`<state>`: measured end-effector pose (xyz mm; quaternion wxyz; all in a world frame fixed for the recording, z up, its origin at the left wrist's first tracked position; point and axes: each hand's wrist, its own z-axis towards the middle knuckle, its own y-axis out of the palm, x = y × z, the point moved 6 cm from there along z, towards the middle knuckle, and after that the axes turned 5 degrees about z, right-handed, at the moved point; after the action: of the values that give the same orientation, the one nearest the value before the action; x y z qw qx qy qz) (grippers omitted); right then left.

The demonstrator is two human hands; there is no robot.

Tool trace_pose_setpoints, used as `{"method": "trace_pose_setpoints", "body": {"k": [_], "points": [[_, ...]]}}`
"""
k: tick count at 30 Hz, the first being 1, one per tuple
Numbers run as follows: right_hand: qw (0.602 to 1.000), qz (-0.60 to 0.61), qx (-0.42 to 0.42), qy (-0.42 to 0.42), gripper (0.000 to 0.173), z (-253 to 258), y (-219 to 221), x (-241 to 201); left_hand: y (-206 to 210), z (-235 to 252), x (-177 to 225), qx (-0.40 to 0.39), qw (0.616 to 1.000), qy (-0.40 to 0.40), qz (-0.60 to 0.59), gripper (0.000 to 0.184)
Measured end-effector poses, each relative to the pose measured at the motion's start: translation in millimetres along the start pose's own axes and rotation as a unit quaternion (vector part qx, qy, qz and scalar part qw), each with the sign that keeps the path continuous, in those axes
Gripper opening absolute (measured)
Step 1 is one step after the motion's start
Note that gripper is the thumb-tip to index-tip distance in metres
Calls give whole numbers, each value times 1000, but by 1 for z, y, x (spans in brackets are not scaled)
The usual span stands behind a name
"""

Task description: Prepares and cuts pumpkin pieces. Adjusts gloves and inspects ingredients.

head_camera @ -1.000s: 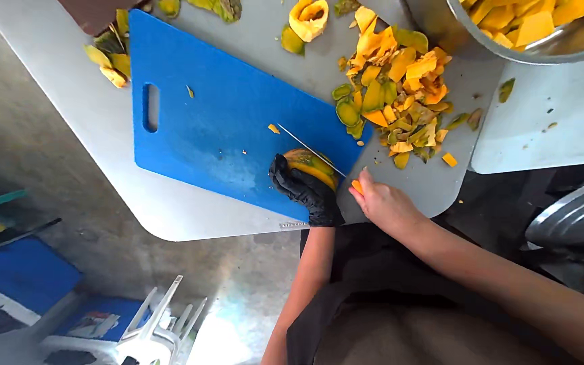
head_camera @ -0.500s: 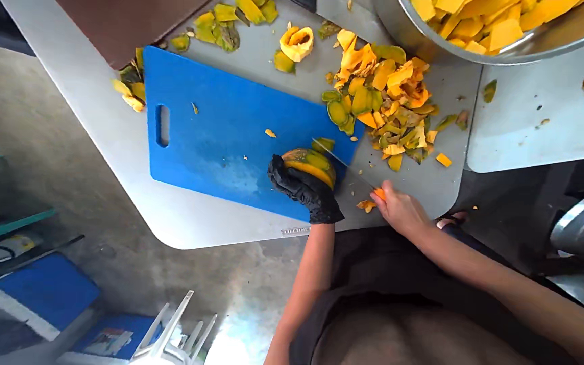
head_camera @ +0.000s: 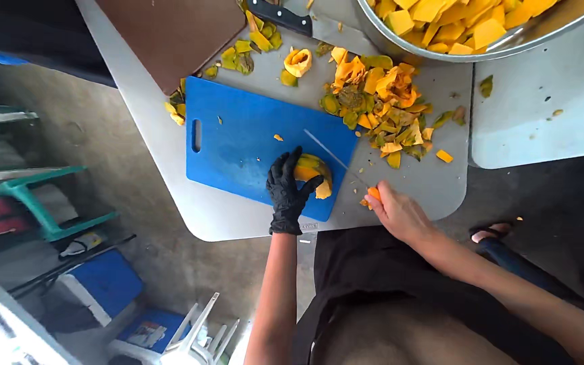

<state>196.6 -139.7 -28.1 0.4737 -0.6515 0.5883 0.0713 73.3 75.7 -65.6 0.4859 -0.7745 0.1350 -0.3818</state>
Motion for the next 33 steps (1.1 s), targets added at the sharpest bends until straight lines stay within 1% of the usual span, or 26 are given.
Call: {"method": "trace_pose_setpoints", "body": {"k": [1,2,3,4,7,10,14,17,19,20,23,27,29,31,33], "points": [[1000,-13,12,-23,42,-4,3,-3,2,-6,-3,19,1000,-16,-12,76],[999,-21,20,-40,42,-7,6,-6,2,-11,-3,37,998,-33,-27,70],[998,-29,25,-54,42,-9,9,-9,2,-15,-2,56,996,-55,-49,58],[997,-36,27,-63,41,-11,11,-13,0,-19,2,82,991,-80,-69,50],[996,-51,20,-76,42,-11,16,-22,-2,-21,12,159,971,-142,-106,45],[993,-77,46,-81,39,-10,18,-29,2,-19,19,156,972,-166,-59,45],[992,-120,17,-24,39,-11,19,-38,8,-21,26,172,960,-221,-10,49],[989,-149,-3,17,38,-14,19,-48,20,-19,36,190,949,-249,-29,54],[983,-166,-48,54,38,-14,17,-54,30,-18,35,204,942,-264,-45,56],[977,-177,-87,79,39,-12,16,-58,34,-17,32,213,937,-272,-48,56],[960,-182,-167,130,38,-1,14,-69,41,-16,28,231,930,-284,-38,55],[956,-176,-184,145,38,29,24,-84,38,-15,27,250,921,-291,-70,54],[963,-168,-169,126,35,38,26,-84,40,-13,23,234,925,-291,-71,54],[963,-160,-170,132,34,34,21,-82,41,-17,22,217,928,-296,-63,51],[959,-161,-177,149,37,25,15,-81,35,-16,12,242,917,-312,-50,46]]}}
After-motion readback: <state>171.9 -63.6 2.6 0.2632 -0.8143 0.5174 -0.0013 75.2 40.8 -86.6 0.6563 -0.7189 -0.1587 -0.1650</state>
